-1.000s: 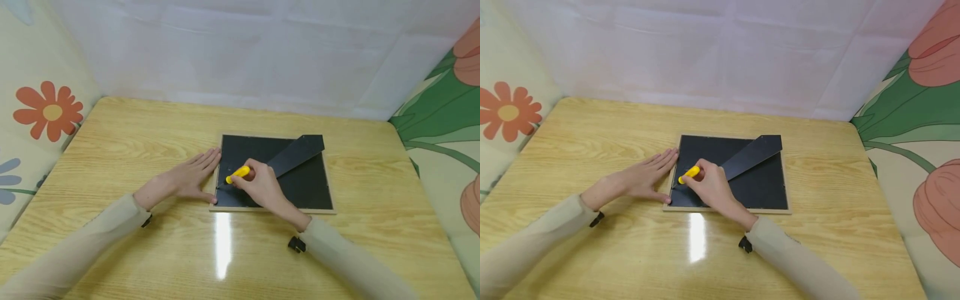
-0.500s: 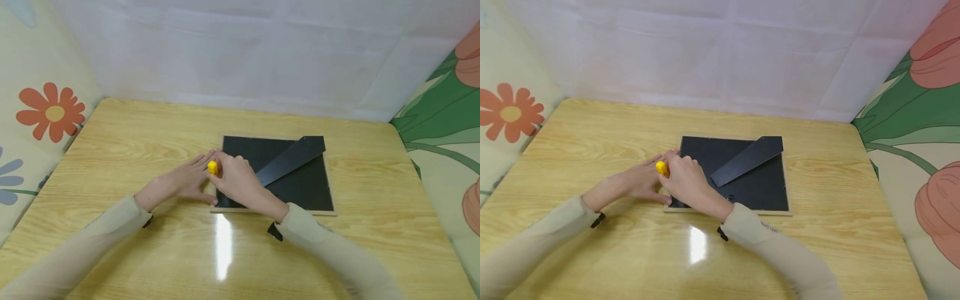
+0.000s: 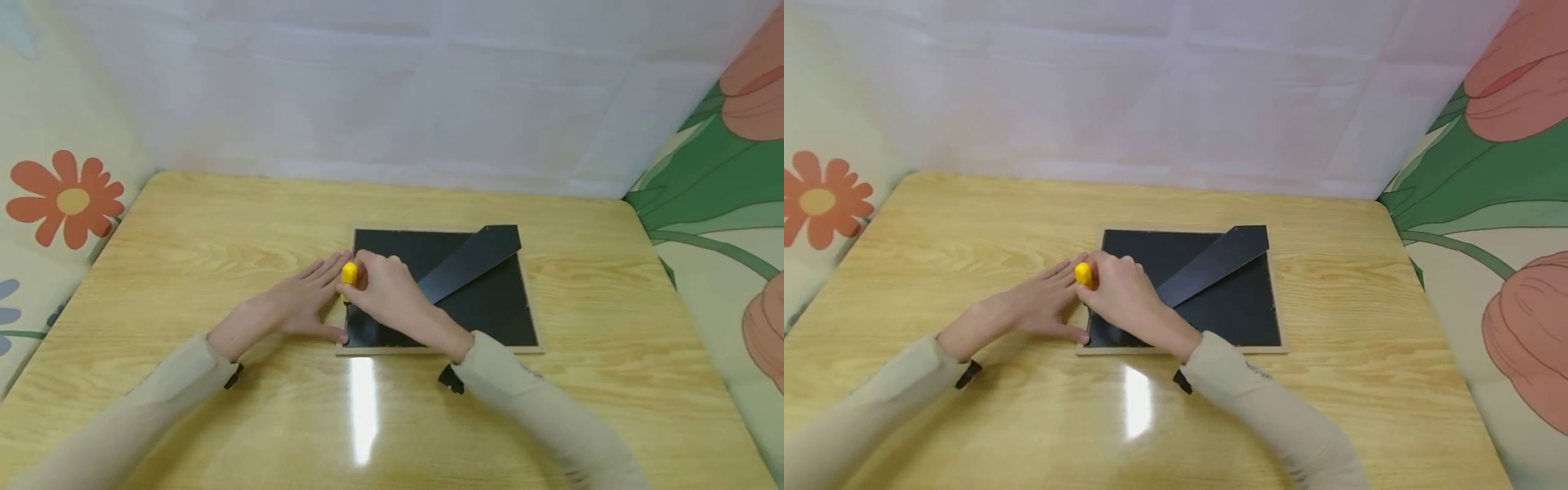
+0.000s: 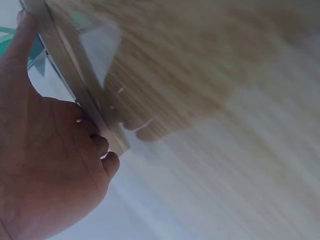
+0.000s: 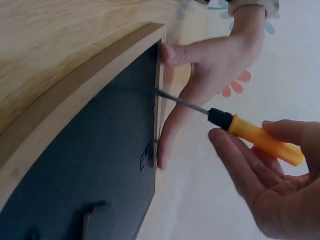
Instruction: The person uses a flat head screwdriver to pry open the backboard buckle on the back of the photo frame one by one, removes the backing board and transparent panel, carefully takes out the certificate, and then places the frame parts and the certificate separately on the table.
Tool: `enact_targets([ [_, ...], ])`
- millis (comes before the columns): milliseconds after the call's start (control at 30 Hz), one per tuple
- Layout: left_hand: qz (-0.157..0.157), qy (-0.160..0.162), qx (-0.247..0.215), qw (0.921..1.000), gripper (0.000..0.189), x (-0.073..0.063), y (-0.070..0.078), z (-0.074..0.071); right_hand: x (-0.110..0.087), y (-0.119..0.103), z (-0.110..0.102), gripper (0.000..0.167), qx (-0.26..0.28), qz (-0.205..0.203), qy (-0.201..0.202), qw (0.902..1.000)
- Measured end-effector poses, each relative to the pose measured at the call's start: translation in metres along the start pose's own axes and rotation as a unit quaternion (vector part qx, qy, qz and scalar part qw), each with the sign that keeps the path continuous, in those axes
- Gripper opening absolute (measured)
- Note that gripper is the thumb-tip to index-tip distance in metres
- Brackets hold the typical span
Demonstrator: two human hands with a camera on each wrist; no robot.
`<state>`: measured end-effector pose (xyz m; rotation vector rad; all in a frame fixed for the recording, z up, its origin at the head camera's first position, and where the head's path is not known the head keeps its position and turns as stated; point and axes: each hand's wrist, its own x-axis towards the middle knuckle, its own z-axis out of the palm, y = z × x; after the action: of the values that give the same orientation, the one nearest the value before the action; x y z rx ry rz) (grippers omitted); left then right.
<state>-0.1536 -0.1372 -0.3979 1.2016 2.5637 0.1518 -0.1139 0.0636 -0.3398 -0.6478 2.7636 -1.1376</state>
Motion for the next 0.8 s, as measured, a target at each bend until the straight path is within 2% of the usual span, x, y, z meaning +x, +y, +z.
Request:
enact_targets([
  [67, -0.007, 0.013, -0.010, 0.9998, 0.120, -0.004, 0.003, 0.001, -0.005, 0.009, -0.009, 0.017, 0.057, -0.010, 0.000, 0.9983],
  [133, -0.007, 0.029, -0.014, 0.9994, 0.117, -0.009, 0.008, 0.003, -0.014, 0.022, -0.024, 0.015, 0.121, -0.019, 0.002, 0.9925],
  [200, 0.004, 0.054, -0.011, 0.9985, 0.108, -0.015, 0.016, 0.006, -0.028, 0.038, -0.044, 0.015, 0.176, -0.014, 0.009, 0.9842],
  [267, 0.022, 0.081, 0.006, 0.9965, 0.094, -0.021, 0.028, 0.009, -0.046, 0.056, -0.066, 0.014, 0.195, 0.000, 0.026, 0.9805],
  [333, 0.041, 0.107, 0.024, 0.9932, 0.079, -0.027, 0.042, 0.013, -0.064, 0.078, -0.087, 0.015, 0.167, 0.017, 0.037, 0.9850],
  [400, 0.059, 0.129, 0.028, 0.9895, 0.068, -0.030, 0.057, 0.017, -0.080, 0.100, -0.105, 0.017, 0.110, 0.032, 0.031, 0.9930],
  [500, 0.089, 0.148, 0.014, 0.9848, 0.060, -0.034, 0.078, 0.023, -0.094, 0.129, -0.124, 0.020, -0.004, 0.048, -0.018, 0.9987],
  [567, 0.113, 0.154, 0.017, 0.9815, 0.057, -0.034, 0.091, 0.027, -0.097, 0.144, -0.131, 0.020, -0.066, 0.048, -0.052, 0.9953],
  [633, 0.126, 0.160, 0.029, 0.9787, 0.058, -0.033, 0.101, 0.031, -0.098, 0.154, -0.136, 0.020, -0.103, 0.053, -0.086, 0.9896],
  [700, 0.126, 0.168, 0.051, 0.9763, 0.059, -0.032, 0.109, 0.034, -0.098, 0.162, -0.138, 0.021, -0.115, 0.063, -0.115, 0.9847],
  [800, 0.114, 0.179, 0.090, 0.9730, 0.060, -0.029, 0.116, 0.038, -0.098, 0.168, -0.139, 0.023, -0.105, 0.088, -0.141, 0.9804],
])
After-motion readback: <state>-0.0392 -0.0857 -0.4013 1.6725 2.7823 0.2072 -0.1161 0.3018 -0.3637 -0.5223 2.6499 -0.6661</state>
